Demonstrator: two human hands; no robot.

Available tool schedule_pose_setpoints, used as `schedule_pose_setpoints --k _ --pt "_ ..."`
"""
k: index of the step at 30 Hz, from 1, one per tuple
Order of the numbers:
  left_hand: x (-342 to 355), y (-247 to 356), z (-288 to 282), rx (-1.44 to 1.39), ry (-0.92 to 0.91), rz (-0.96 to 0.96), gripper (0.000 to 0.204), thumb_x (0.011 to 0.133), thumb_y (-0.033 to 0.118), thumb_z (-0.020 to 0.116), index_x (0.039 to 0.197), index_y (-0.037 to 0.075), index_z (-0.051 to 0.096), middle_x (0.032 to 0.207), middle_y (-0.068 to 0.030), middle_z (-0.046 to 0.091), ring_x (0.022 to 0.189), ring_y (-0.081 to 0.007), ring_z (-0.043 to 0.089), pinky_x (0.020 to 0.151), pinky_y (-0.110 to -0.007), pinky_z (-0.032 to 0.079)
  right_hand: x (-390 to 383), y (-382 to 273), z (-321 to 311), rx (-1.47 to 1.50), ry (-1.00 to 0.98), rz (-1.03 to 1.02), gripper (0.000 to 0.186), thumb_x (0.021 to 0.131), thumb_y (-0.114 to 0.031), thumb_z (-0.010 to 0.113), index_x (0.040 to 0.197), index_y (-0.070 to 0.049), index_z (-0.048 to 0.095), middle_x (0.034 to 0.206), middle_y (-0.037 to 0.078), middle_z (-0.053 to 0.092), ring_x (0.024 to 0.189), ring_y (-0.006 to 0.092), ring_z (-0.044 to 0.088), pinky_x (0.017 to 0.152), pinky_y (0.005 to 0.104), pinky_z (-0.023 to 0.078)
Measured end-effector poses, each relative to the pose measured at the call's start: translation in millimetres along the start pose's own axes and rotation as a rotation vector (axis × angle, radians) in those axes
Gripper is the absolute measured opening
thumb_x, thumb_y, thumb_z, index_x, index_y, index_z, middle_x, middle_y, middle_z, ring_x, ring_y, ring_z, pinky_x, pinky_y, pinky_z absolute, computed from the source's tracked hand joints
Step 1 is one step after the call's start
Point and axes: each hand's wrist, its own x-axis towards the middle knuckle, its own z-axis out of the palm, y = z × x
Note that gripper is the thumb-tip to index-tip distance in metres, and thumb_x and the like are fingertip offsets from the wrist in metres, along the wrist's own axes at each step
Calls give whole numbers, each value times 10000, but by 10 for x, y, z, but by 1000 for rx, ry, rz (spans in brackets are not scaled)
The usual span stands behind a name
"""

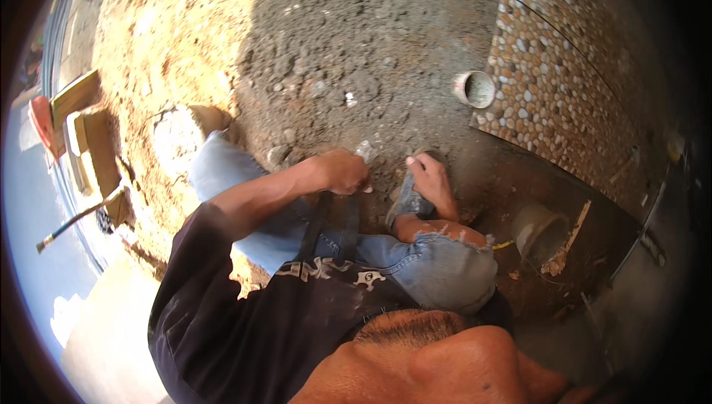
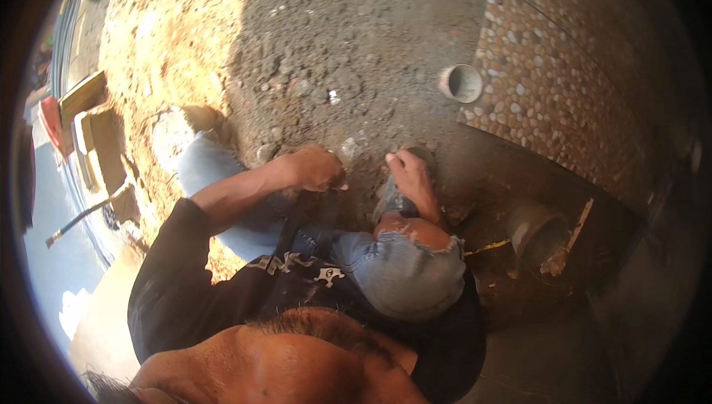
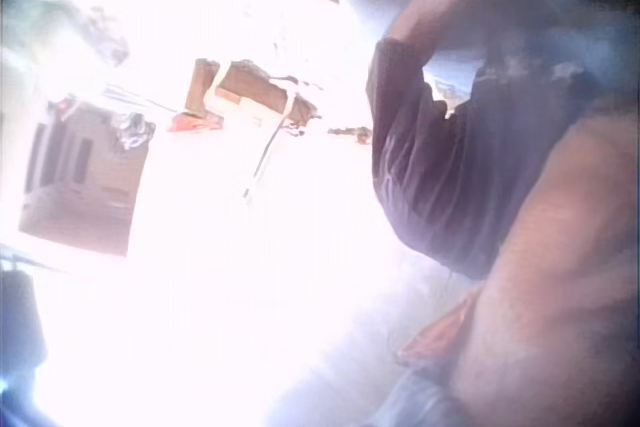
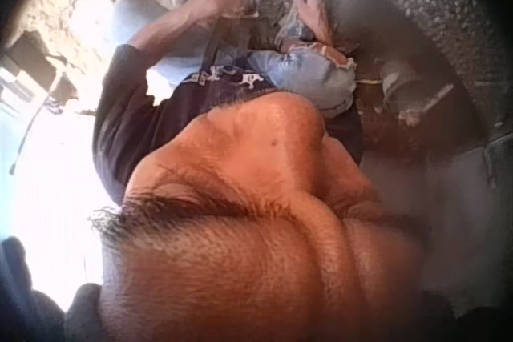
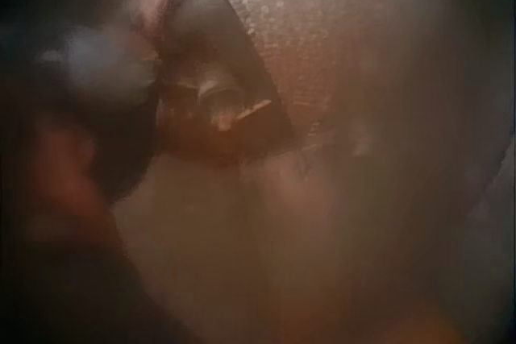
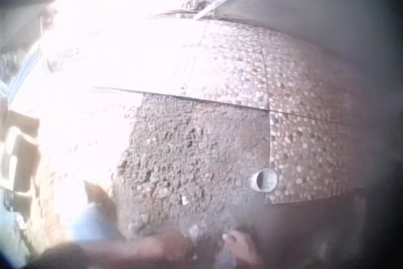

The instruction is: The person spreads mortar on a tile using a trowel and places it onto the prepared floor bed, then picks up a bucket and pours more mortar onto the ground.

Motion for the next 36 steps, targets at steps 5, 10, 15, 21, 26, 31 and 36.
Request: schedule_pose_setpoints --k 5,10,15,21,26,31,36 --pt "-12 -224 397 23 24 115 324 885 327 573 1041 46 622 894 -189 654 880 -403 623 752 -492 488 -26 122 53 -120 260 -282 243 911 -228 562 905 14 584 829 220 574 742 368 601 670 424 463" --pt "-104 -50 236 32 -81 88 365 877 294 580 1159 63 578 1028 -199 646 968 -375 618 816 -460 486 -449 169 -316 48 486 -40 243 889 -182 552 1025 10 611 950 208 636 877 385 633 771 420 489" --pt "300 -500 479 31 -139 310 398 887 254 557 1248 88 541 1027 -196 661 970 -369 631 844 -441 483 -1413 706 11 -105 646 149 270 884 -204 564 1046 5 617 978 203 644 923 365 633 805 411 485" --pt "661 -572 380 169 -317 178 605 896 501 549 1302 53 515 1132 -240 624 1071 -400 589 908 -450 464 -3019 472 1053 -172 802 438 256 902 -191 560 1070 -4 610 973 180 662 949 298 653 815 387 503" --pt "794 -450 515 63 -382 186 628 885 491 588 1322 49 498 1219 -229 594 1140 -360 571 940 -419 454 -3861 331 1951 20 1110 798 208 911 -154 542 1041 -11 620 922 158 668 894 273 668 790 375 520" --pt "895 -324 620 81 -332 261 619 891 486 584 1310 36 508 1249 -222 579 1170 -348 554 989 -404 425 -4367 843 2156 -222 1331 845 215 907 -163 553 1030 -6 631 917 149 669 885 246 659 799 337 509" --pt "1083 -697 758 132 -251 383 576 905 489 550 1298 70 523 1227 -198 596 1166 -371 549 995 -423 424 -4224 1479 951 83 1476 526 242 854 -184 604 1026 -21 655 985 177 678 930 317 658 825 373 505"
